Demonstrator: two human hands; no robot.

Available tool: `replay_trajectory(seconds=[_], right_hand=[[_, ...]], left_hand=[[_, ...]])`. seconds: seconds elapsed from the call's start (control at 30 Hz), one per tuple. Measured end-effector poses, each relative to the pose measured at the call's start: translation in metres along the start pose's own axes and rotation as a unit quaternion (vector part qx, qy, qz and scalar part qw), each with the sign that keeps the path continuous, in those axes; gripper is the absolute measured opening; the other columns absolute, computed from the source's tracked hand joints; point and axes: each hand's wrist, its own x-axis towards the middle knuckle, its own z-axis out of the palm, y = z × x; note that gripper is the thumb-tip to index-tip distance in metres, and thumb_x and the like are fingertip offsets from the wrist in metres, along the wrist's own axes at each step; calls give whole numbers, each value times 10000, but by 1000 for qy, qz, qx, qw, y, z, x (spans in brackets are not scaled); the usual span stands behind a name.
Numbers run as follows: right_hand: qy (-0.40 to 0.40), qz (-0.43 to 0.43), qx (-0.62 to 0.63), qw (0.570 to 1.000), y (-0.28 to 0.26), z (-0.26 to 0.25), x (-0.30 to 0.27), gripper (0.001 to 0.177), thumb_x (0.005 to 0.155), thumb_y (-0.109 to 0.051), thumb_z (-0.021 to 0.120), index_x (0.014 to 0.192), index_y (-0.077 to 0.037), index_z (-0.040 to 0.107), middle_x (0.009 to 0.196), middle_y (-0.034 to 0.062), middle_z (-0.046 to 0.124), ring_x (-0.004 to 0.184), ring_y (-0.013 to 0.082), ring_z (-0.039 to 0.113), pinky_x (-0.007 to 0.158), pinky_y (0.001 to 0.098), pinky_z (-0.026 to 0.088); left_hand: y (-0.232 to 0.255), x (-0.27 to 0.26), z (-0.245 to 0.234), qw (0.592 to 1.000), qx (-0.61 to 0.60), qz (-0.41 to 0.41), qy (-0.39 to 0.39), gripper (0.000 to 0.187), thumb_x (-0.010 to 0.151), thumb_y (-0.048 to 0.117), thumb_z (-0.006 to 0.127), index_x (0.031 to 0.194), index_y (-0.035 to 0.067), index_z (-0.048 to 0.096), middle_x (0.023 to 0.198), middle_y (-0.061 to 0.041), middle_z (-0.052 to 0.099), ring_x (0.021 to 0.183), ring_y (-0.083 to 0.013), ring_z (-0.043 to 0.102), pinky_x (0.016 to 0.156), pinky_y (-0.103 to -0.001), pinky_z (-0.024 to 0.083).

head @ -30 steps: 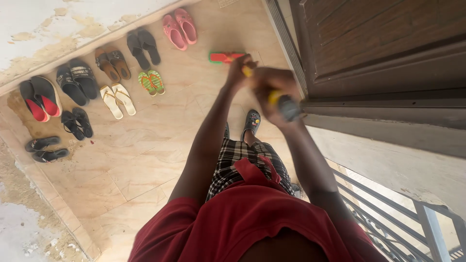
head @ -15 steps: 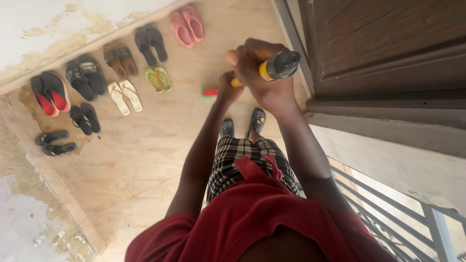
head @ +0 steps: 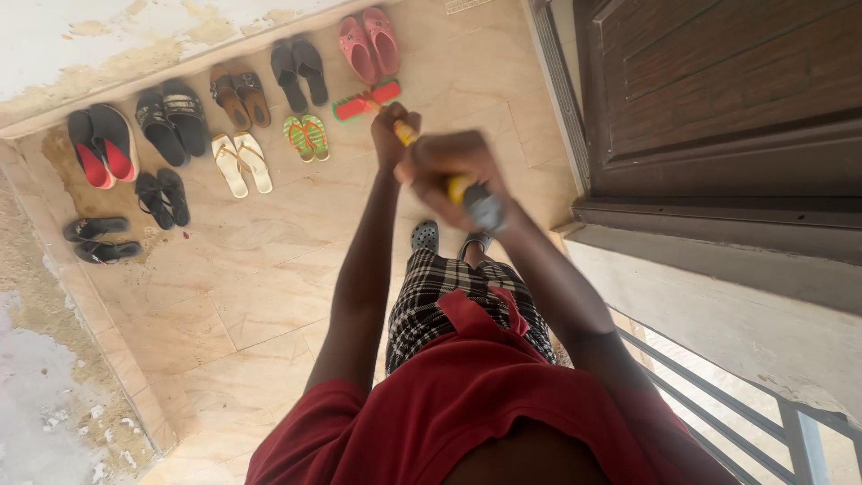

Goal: Sweeping a tiled floor with a brush and organizing sandals in an entryway.

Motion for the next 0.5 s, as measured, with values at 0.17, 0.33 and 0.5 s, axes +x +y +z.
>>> replay_trajectory(seconds=[0.17, 0.33, 0.5], right_hand=[[-50, 93, 55, 993, 0, 15, -10, 349, 946, 36, 647, 737, -25, 376, 642, 41, 367, 561, 135, 363, 566, 321, 331], [-54, 136, 0, 989, -27, 11, -10, 399, 958, 33, 641, 709, -15, 334, 627, 59, 306, 549, 138, 300, 532, 333, 288], [-20, 112, 90, 989, -42, 11, -16, 428, 993, 6, 649, 695, -38, 344, 618, 33, 345, 582, 131, 350, 566, 325, 312]], left_hand=[[24, -30, -19, 882, 443, 141, -74, 305, 784, 156, 738, 653, 51, 484, 596, -89, 476, 589, -208, 479, 540, -387, 389], [49, -86, 5, 862, 483, 151, -32, 346, 764, 172, 752, 651, 38, 454, 589, -119, 462, 578, -225, 453, 544, -410, 366], [69, -143, 21, 885, 457, 84, -24, 402, 742, 200, 773, 641, 20, 427, 568, -161, 439, 515, -305, 471, 506, -424, 365]])
